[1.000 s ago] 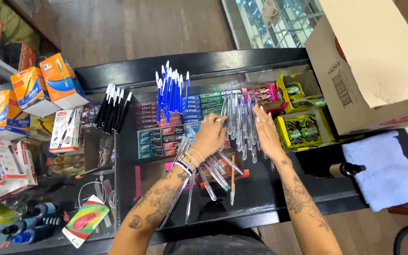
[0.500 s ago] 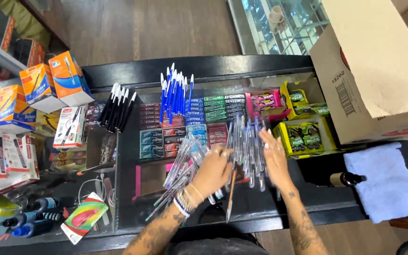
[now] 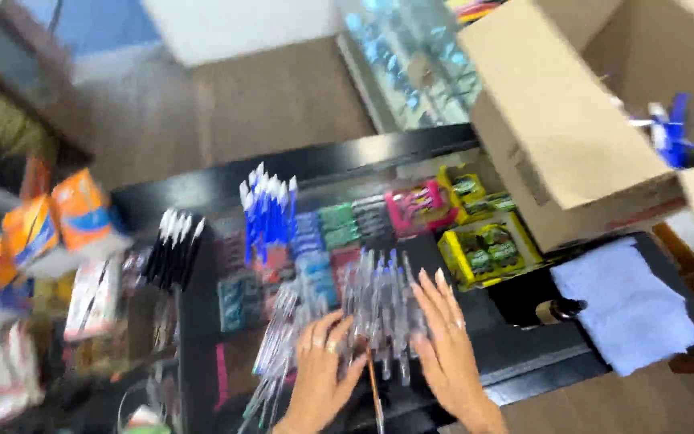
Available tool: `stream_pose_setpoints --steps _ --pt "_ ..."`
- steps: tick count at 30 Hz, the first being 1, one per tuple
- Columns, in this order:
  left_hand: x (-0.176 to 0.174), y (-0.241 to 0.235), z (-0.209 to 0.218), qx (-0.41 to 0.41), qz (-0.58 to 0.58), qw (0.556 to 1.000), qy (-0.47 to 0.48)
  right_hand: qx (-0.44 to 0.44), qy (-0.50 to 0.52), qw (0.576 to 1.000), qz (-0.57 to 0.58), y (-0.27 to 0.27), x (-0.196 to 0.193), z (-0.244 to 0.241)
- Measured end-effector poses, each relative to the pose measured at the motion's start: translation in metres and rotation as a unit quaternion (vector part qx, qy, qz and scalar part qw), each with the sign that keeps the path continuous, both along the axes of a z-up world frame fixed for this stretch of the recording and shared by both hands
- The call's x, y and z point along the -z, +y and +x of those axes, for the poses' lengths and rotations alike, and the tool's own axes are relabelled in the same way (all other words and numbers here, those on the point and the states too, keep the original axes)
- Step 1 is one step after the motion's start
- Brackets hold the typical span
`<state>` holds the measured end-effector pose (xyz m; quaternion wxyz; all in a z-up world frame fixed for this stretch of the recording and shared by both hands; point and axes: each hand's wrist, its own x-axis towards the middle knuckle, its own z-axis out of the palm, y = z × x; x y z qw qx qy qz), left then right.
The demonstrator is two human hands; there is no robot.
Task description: Organizing and sorting various pens from a box onto a glass counter and back into the box
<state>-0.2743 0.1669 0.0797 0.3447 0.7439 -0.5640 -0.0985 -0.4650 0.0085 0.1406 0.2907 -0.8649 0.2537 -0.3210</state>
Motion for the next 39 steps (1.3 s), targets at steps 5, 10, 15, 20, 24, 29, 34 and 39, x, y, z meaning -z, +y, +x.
stream_pose_setpoints --steps 5,10,15,20,24,29,34,39 --pt "0.059 -0.015 0.015 0.012 -0.02 0.998 -0.054 -0.062 0.014 0.952 -0.3 -0.096 -0.045 -0.152" --pt "0.149 -0.02 0.046 -0.139 -0.021 0.971 -0.194 0.134 0.022 0.955 -0.262 -0.229 -0.176 -0.21" --pt "0.12 -0.063 0.049 -0.191 -0.073 0.947 -0.249 0.067 0.087 0.963 -0.247 -0.379 -0.119 -0.252" --pt "-0.032 -0.14 -0.028 -0.17 -0.152 0.938 -0.26 0.14 0.022 0.942 -0.304 -0.366 -0.097 -0.232" --pt "-0.177 -0.231 -0.097 -0.085 -0.1 0.97 -0.204 0.167 -0.074 0.924 -0.336 -0.368 -0.08 -0.219" --pt "-0.276 -0.384 -0.156 0.171 -0.103 0.947 -0.251 0.168 -0.098 0.919 -0.342 -0.371 -0.071 -0.215" --pt "-0.235 -0.539 -0.167 0.277 -0.099 0.847 -0.443 0.191 -0.105 0.892 -0.397 -0.382 -0.046 -0.223" --pt "-0.194 -0.583 -0.204 0.498 -0.169 0.716 -0.46 0.142 -0.313 0.836 -0.427 -0.41 -0.013 -0.217"
